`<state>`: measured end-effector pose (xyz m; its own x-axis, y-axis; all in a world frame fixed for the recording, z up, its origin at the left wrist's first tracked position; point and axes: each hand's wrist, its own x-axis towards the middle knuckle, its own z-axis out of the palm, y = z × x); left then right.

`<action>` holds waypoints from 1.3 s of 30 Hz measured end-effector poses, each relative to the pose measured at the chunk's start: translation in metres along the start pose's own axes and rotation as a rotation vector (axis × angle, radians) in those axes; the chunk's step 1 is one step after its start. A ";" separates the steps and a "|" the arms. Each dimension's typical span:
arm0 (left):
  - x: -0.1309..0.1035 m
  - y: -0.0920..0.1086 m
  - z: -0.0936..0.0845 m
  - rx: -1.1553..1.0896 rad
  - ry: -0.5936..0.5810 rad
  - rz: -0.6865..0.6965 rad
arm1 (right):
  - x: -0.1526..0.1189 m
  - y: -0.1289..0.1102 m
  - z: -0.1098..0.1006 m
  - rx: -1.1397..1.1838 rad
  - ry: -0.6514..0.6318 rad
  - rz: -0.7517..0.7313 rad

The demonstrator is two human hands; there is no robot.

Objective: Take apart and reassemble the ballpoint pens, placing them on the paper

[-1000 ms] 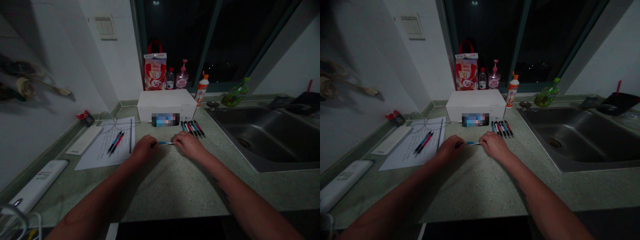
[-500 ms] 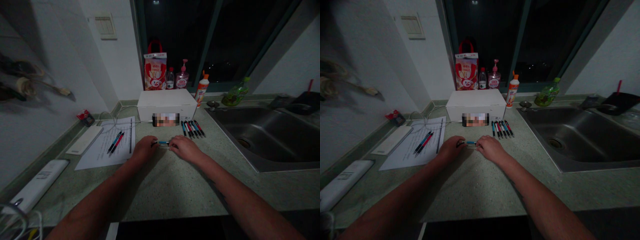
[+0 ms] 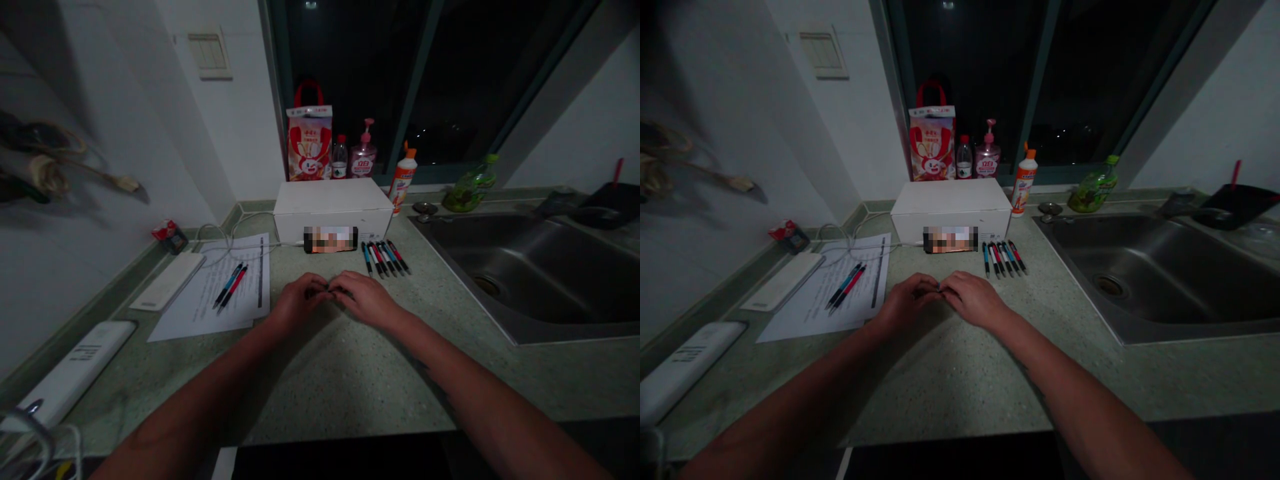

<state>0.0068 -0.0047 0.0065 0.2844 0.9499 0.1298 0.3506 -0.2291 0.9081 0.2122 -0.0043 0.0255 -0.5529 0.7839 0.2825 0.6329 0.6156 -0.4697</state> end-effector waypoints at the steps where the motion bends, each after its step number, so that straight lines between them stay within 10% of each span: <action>1: 0.000 0.000 -0.001 0.014 0.015 0.001 | 0.000 0.000 -0.001 0.003 0.003 0.018; 24: 0.002 0.013 -0.011 0.144 0.181 -0.074 | 0.002 0.011 0.004 0.303 0.208 0.233; 39: 0.000 0.008 -0.004 0.179 0.141 -0.017 | 0.002 0.008 0.009 0.339 0.099 0.277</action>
<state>0.0058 -0.0053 0.0157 0.1536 0.9714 0.1808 0.5104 -0.2347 0.8273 0.2115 0.0020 0.0152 -0.3227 0.9295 0.1785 0.5274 0.3332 -0.7816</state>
